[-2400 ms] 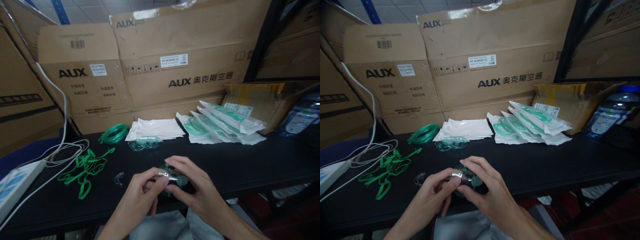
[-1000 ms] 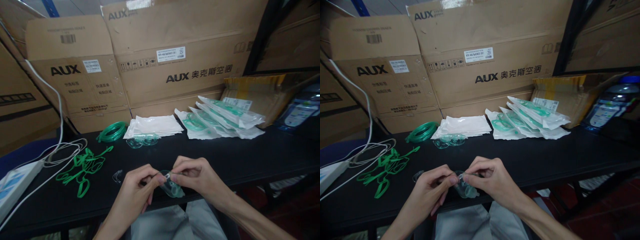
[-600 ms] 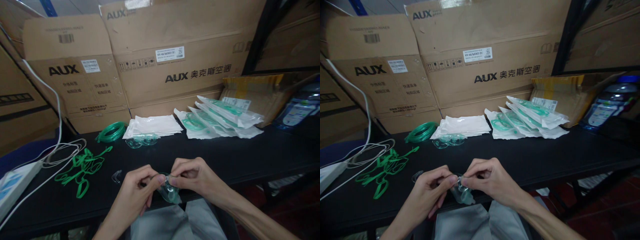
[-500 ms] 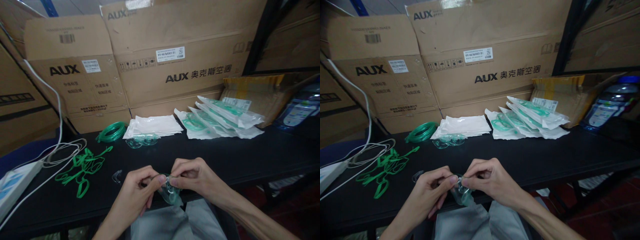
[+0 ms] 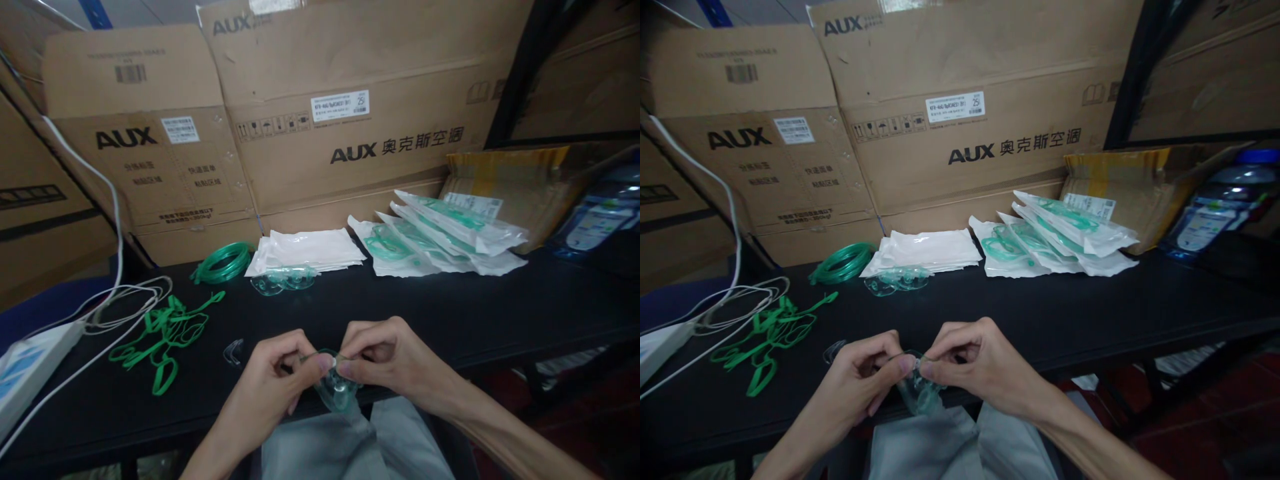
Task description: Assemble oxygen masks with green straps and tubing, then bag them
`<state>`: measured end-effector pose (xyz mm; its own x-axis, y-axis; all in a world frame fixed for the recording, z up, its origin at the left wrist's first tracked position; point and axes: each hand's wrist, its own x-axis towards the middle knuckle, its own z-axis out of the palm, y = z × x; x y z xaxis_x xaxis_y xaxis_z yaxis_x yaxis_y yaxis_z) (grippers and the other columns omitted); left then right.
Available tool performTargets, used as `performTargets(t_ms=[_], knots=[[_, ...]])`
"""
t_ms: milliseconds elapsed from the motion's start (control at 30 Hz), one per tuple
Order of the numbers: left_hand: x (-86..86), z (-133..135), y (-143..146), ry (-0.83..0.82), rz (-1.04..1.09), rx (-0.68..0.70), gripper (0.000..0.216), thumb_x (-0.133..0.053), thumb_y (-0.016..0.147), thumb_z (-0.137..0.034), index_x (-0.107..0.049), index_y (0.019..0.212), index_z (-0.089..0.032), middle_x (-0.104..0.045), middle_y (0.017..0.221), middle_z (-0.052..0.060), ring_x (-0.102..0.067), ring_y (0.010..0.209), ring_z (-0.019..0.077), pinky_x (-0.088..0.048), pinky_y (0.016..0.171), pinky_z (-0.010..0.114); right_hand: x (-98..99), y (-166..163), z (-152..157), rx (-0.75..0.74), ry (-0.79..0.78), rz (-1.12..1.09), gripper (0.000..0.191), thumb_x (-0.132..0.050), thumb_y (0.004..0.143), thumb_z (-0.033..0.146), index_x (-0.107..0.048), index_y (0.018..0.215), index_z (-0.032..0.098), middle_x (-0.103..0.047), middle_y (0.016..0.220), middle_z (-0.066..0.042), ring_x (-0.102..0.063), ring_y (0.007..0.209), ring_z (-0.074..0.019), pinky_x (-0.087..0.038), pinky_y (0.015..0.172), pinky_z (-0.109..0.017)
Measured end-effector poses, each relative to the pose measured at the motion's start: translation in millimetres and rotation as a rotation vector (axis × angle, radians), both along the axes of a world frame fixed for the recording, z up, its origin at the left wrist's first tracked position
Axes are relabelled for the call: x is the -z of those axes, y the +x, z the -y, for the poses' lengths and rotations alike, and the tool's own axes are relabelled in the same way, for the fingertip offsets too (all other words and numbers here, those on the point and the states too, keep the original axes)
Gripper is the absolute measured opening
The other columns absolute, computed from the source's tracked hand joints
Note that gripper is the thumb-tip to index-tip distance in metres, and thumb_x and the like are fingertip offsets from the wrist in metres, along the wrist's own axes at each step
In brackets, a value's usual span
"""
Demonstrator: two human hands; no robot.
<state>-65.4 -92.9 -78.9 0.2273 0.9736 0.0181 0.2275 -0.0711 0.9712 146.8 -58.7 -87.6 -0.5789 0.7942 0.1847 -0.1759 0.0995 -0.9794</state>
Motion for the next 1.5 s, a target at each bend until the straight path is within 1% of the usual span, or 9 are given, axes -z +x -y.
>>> performTargets(t_ms=[133,267,500,700,933,1067,1167,1367,1500], knots=[[0.7,1,-1,0.023,0.004,0.004,0.046,-0.068,0.089,-0.055,-0.058,0.068,-0.015,-0.044,0.057,-0.006,-0.034,0.043,0.0038,-0.022,0.041,0.017,0.5,-3,0,0.006,-0.007,-0.031,0.020,-0.089,0.076,0.036,-0.086,0.083,0.017,-0.069,0.080,-0.004,-0.057,0.071,-0.0127,-0.040,0.062,-0.026],[0.6,3,1,0.045,-0.020,-0.016,0.048,-0.069,0.088,-0.056,-0.057,0.066,-0.015,-0.041,0.055,-0.007,-0.033,0.043,0.0039,-0.022,0.041,0.017,0.0,-6,0,0.024,-0.031,-0.019,0.021,-0.091,0.074,0.036,-0.085,0.078,0.016,-0.067,0.076,-0.002,-0.055,0.067,-0.0107,-0.040,0.060,-0.024],[-0.9,4,0,0.021,0.029,0.029,0.049,-0.066,0.090,-0.057,-0.063,0.068,-0.013,-0.045,0.057,-0.005,-0.034,0.042,0.0034,-0.023,0.040,0.017,-8.7,-2,3,-0.059,-0.114,-0.074,0.020,-0.086,0.081,0.035,-0.084,0.081,0.015,-0.070,0.082,-0.003,-0.060,0.074,-0.0119,-0.045,0.068,-0.024],[-9.4,7,1,0.016,0.016,0.074,0.043,-0.069,0.090,-0.053,-0.071,0.075,-0.013,-0.048,0.067,-0.003,-0.041,0.044,0.0032,-0.028,0.038,0.015,-7.7,0,3,0.002,-0.101,-0.081,0.020,-0.085,0.081,0.035,-0.084,0.081,0.015,-0.071,0.082,-0.004,-0.061,0.075,-0.0128,-0.047,0.068,-0.023],[-4.0,5,1,0.082,0.136,0.037,0.043,-0.072,0.087,-0.055,-0.072,0.078,-0.013,-0.051,0.074,-0.001,-0.045,0.044,0.0026,-0.033,0.036,0.013,-3.2,1,4,-0.025,-0.165,-0.079,0.025,-0.085,0.081,0.040,-0.085,0.092,0.017,-0.076,0.084,-0.005,-0.064,0.076,-0.0136,-0.051,0.073,-0.025],[-3.3,5,0,0.086,0.188,0.031,0.044,-0.074,0.085,-0.055,-0.072,0.077,-0.013,-0.052,0.077,-0.001,-0.047,0.044,0.0028,-0.035,0.036,0.013,-1.0,1,4,-0.026,-0.165,-0.100,0.020,-0.082,0.085,0.036,-0.085,0.095,0.019,-0.076,0.087,-0.005,-0.065,0.080,-0.0142,-0.051,0.076,-0.025],[-2.8,5,0,0.079,0.178,0.027,0.044,-0.074,0.085,-0.056,-0.073,0.077,-0.013,-0.051,0.076,-0.001,-0.046,0.044,0.0027,-0.035,0.035,0.013,-1.7,0,6,0.028,-0.097,-0.109,0.014,-0.082,0.085,0.033,-0.085,0.087,0.019,-0.071,0.084,-0.003,-0.061,0.077,-0.0125,-0.047,0.071,-0.024],[-3.3,4,0,0.059,0.092,0.006,0.041,-0.073,0.086,-0.053,-0.073,0.076,-0.013,-0.050,0.072,-0.002,-0.044,0.043,0.0027,-0.033,0.036,0.013,-8.9,0,16,0.247,0.190,0.045,0.014,-0.077,0.086,0.027,-0.082,0.077,0.017,-0.065,0.075,-0.003,-0.054,0.067,-0.0135,-0.038,0.057,-0.027],[-5.4,3,1,0.072,0.020,-0.002,0.037,-0.072,0.087,-0.049,-0.073,0.075,-0.014,-0.052,0.074,-0.001,-0.043,0.042,0.0029,-0.032,0.035,0.014,-12.6,-2,21,0.300,0.282,0.098,0.012,-0.076,0.086,0.021,-0.080,0.075,0.019,-0.065,0.074,-0.003,-0.057,0.067,-0.0147,-0.039,0.056,-0.027]])
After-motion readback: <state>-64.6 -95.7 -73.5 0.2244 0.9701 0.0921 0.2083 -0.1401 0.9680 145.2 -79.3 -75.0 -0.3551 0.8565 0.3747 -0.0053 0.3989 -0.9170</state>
